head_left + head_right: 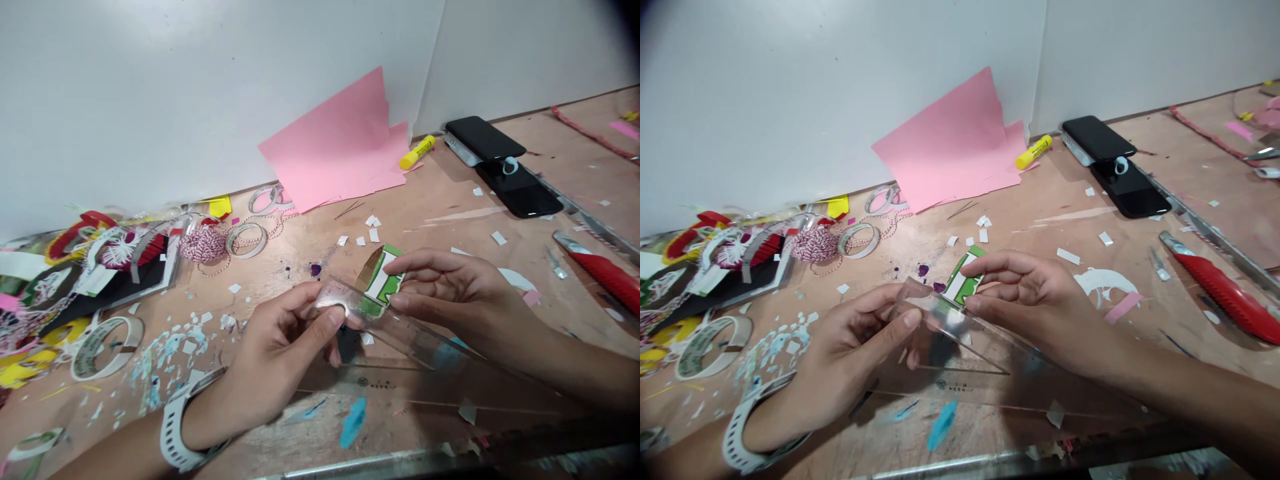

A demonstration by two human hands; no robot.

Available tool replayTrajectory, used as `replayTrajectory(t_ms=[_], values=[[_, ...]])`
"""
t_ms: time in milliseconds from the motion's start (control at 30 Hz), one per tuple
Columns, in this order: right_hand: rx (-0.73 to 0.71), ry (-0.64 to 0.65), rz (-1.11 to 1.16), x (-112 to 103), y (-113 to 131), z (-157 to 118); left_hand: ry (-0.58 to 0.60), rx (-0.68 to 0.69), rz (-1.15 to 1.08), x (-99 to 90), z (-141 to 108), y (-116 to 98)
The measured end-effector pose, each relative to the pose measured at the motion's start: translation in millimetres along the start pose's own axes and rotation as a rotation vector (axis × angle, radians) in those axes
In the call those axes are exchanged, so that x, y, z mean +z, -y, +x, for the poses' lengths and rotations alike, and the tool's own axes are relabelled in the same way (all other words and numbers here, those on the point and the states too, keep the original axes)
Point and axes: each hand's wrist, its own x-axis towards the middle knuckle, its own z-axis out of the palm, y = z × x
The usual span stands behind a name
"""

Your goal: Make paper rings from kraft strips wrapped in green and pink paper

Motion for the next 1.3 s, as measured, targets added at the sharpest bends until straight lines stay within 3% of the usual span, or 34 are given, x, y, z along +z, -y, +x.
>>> replayTrajectory(t_ms=[133, 233, 300, 400, 600, 733, 800, 833, 900, 1000, 1133, 1300], values=[[-0.117, -0.133, -0.208, -3, -2, 3, -0.008, -0.007, -0.054, -1.8, 2, 7], [-0.376, -0.353, -0.698, -19, -2, 10, 0.008, -0.022, -0.125, -5.2, 5, 16], [-0.518, -0.403, -1.074, -35, 0, 19, 0.041, -0.036, -0.174, -9.6, 8, 20], [-0.546, -0.493, -1.488, -59, 5, 33, 0.066, -0.023, -0.166, -21.8, 14, 24], [-0.506, -0.621, -1.961, -86, 9, 47, -0.095, -0.017, -0.253, -60.5, 39, 38], [-0.659, -0.65, -1.893, -88, 8, 50, -0.177, 0.04, -0.074, -75.6, 48, 48], [-0.732, -0.513, -1.695, -80, 9, 47, -0.205, 0.105, 0.149, -78.8, 45, 48], [-0.727, -0.384, -1.578, -73, 10, 44, -0.219, 0.144, 0.302, -79.9, 43, 47], [-0.574, -0.165, -1.405, -56, 10, 36, -0.243, 0.212, 0.646, -81.3, 38, 44], [-0.519, -0.032, -1.331, -34, 7, 26, -0.254, 0.285, 1.055, -80.8, 33, 37], [-0.457, 0.078, -1.349, -21, 2, 22, -0.24, 0.314, 1.24, -73.5, 32, 31], [-0.436, 0.043, -1.37, -19, 6, 18, -0.16, 0.37, 1.256, -67.9, 41, 25]])
